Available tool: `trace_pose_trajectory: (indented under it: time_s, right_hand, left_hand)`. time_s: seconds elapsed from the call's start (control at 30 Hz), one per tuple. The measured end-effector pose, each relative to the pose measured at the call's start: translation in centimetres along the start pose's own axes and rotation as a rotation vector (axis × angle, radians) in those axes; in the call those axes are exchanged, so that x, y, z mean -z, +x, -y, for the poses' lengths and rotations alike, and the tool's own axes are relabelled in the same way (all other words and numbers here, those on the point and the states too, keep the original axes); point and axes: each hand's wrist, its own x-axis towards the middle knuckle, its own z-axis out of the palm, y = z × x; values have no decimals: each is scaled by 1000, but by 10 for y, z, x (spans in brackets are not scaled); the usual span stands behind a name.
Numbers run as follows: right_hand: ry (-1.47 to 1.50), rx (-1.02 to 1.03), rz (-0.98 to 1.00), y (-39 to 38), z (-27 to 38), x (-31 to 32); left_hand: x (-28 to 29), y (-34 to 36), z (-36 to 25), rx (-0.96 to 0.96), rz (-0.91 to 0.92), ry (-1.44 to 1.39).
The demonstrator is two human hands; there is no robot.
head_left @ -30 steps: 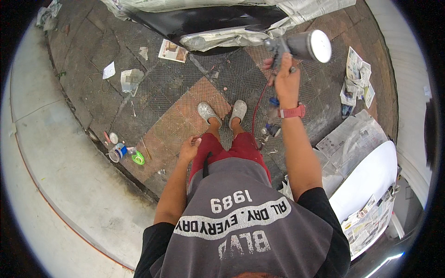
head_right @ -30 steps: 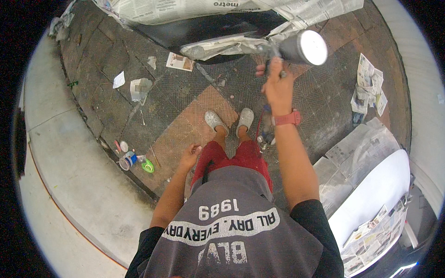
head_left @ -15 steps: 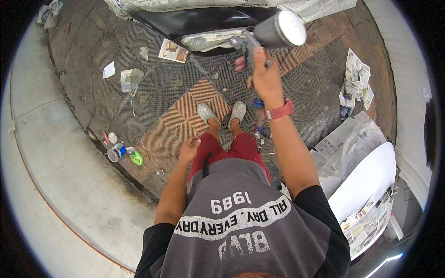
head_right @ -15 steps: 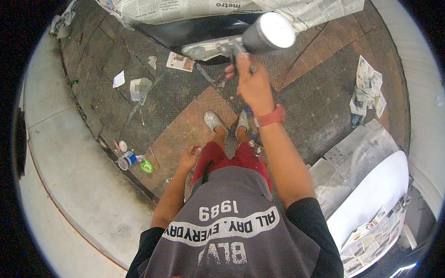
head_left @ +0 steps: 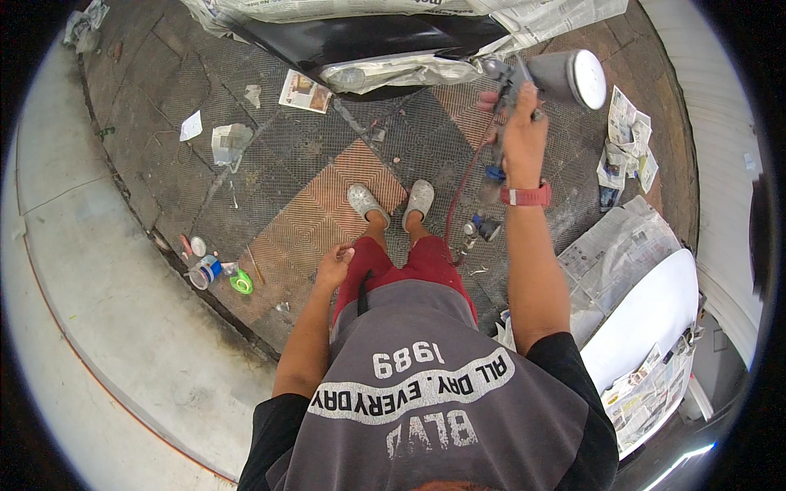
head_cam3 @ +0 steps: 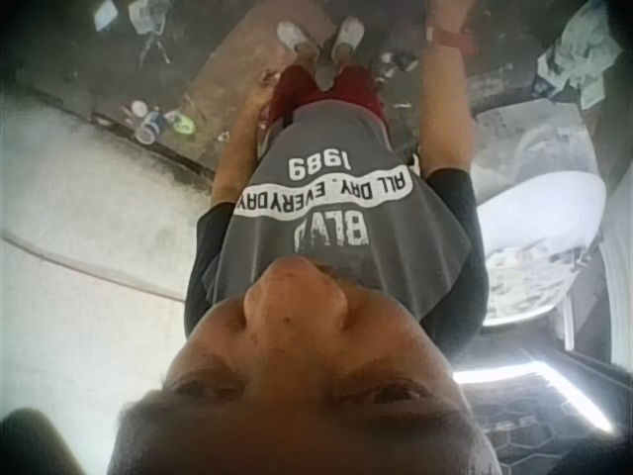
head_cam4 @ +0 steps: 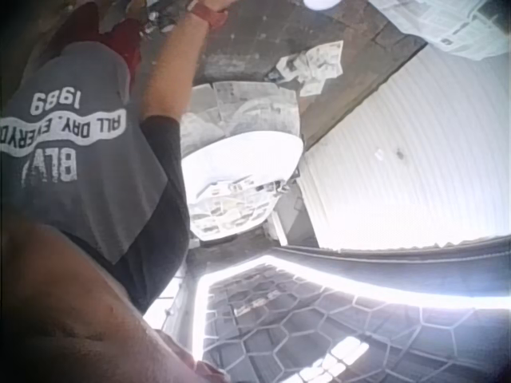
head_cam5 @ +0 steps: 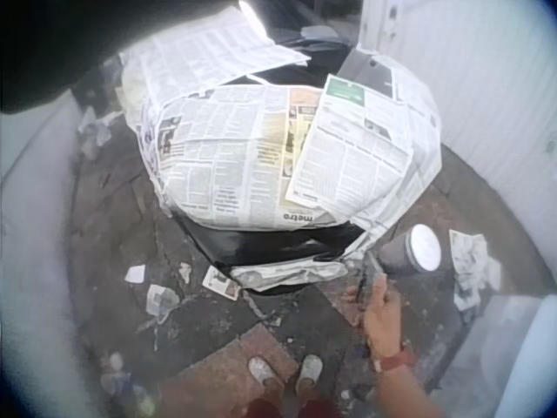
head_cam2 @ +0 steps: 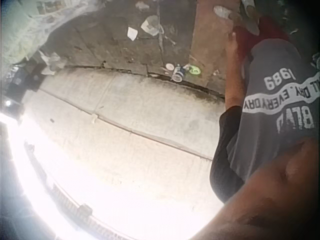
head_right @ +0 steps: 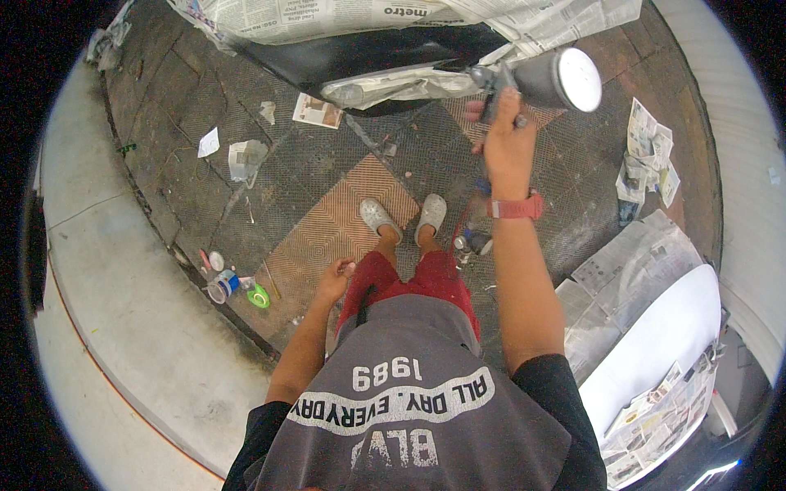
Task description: The person uses a spray gun to apply paint to a black car bumper. They remove newspaper masking from the bumper, wipe the surface, and reapply newspaper to cover the bumper again.
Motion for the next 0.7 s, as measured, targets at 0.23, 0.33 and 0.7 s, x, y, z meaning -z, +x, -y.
trace_pose_trajectory:
  time_s: [0.23, 0.33, 0.7]
  right_hand:
    - [115, -20, 231, -24, 11, -63]
    - [56, 30, 332, -35, 18, -85]
    - [136, 44, 311, -21, 23, -98]
  left_hand:
    - [3, 1, 5, -13, -12, -19]
    - [3, 2, 7, -46, -44, 28]
    - [0, -2, 10, -22, -66, 20]
